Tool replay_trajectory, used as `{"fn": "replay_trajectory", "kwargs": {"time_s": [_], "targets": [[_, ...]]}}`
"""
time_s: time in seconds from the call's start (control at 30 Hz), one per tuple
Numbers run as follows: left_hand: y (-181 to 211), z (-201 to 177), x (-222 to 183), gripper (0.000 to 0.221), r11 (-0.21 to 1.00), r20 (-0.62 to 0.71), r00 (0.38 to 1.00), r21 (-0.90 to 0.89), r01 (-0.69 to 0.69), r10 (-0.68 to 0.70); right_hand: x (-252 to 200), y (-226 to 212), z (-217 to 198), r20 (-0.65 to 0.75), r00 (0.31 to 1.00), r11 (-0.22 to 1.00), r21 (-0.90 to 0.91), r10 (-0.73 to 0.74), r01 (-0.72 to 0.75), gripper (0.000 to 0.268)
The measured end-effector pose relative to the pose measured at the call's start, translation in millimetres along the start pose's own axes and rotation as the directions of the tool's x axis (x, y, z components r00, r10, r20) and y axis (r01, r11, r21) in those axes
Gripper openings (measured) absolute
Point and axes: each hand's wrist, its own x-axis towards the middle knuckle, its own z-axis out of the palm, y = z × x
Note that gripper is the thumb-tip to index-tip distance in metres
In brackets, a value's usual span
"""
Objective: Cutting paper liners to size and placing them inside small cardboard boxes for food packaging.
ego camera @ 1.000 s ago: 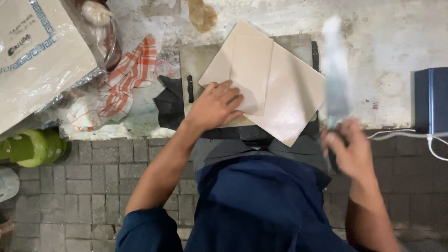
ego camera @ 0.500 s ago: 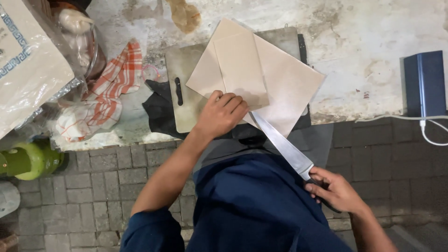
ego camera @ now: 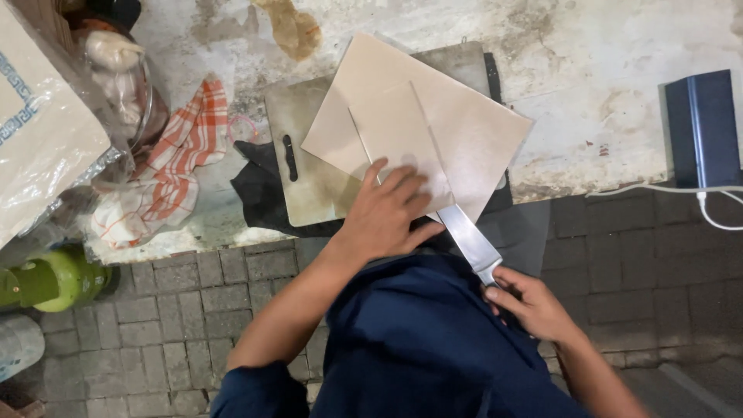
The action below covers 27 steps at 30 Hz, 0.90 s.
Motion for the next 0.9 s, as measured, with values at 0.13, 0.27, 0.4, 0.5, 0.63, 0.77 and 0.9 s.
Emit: {"fn": "replay_trajectory", "kwargs": {"time_s": [0.13,0.27,0.4,0.5,0.63,0.77,0.9], "targets": [[-4,22,25,0.065,0.938,-0.053,0.936,0.004,0.348,-0.347,24,11,13,-0.033,0.987,0.973,0.169,-0.157,0.16,0.01],[-8,35,32,0.072,0.875,0.225,0.847,0.074,0.478,-0.482,44,14,24,-0.042,0.984,0.959,0.222,-0.174,0.179,0.01],[-10,35,34,0.074,0.866,0.338,0.8,0.138,0.48,-0.497,62,-10,37,-0.072,0.982,0.958,0.216,-0.176,0.188,0.013],[-12,33,36,0.077,0.867,0.391,0.776,0.156,0.473,-0.494,67,-4,36,-0.124,0.975,0.931,0.296,-0.184,0.213,0.009],[-15,32,38,0.08,0.87,0.412,0.769,0.169,0.463,-0.489,57,6,23,-0.1,0.976,0.959,0.188,-0.194,0.21,0.02],[-18,35,39,0.082,0.878,0.445,0.763,0.141,0.457,-0.468,60,4,22,-0.158,0.971,0.948,0.239,-0.178,0.212,0.015],[-19,33,40,0.082,0.882,0.449,0.766,0.139,0.45,-0.461,70,17,26,-0.205,0.954,0.917,0.29,-0.218,0.272,0.013]]}}
